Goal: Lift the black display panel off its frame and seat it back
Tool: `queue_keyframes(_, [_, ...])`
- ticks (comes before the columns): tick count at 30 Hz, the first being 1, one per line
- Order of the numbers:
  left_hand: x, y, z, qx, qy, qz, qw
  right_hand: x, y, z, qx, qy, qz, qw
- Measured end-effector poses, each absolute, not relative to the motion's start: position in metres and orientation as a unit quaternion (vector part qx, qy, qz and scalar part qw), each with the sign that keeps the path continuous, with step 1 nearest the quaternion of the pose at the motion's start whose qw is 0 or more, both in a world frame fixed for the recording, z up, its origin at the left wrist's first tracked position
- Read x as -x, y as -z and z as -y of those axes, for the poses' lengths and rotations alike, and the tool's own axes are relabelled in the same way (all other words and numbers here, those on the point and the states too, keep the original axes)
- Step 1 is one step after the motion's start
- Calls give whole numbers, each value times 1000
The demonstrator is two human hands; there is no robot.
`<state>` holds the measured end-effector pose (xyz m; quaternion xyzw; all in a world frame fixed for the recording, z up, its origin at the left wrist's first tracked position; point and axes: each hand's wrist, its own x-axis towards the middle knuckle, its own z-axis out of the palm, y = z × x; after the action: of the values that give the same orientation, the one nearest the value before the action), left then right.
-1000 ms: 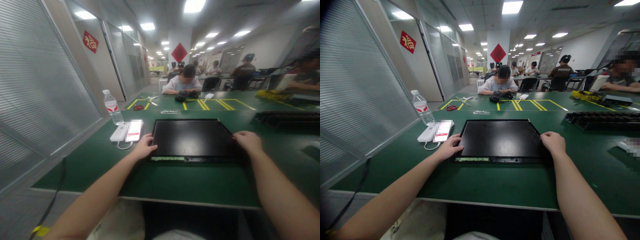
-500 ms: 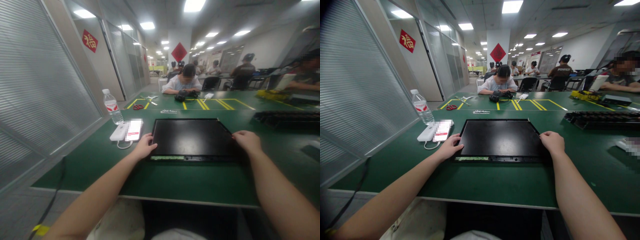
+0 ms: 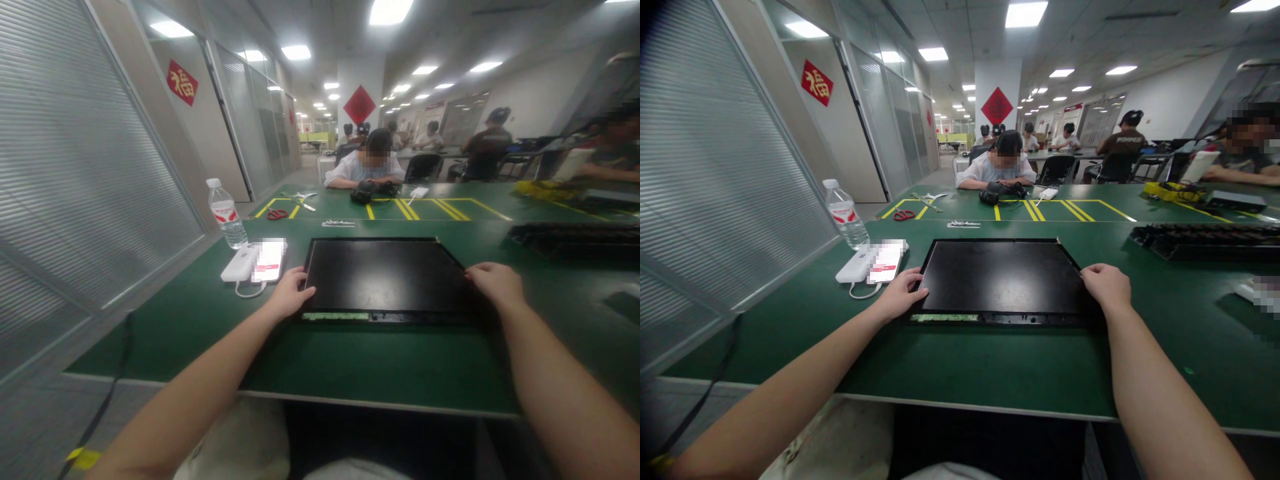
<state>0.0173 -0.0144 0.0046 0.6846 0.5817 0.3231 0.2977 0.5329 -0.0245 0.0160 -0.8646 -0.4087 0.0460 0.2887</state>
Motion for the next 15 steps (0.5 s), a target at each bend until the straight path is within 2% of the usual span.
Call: queue_keyframes(15, [-17, -8, 16, -716, -278, -592, 243, -531, -17, 25, 862, -45, 423, 276])
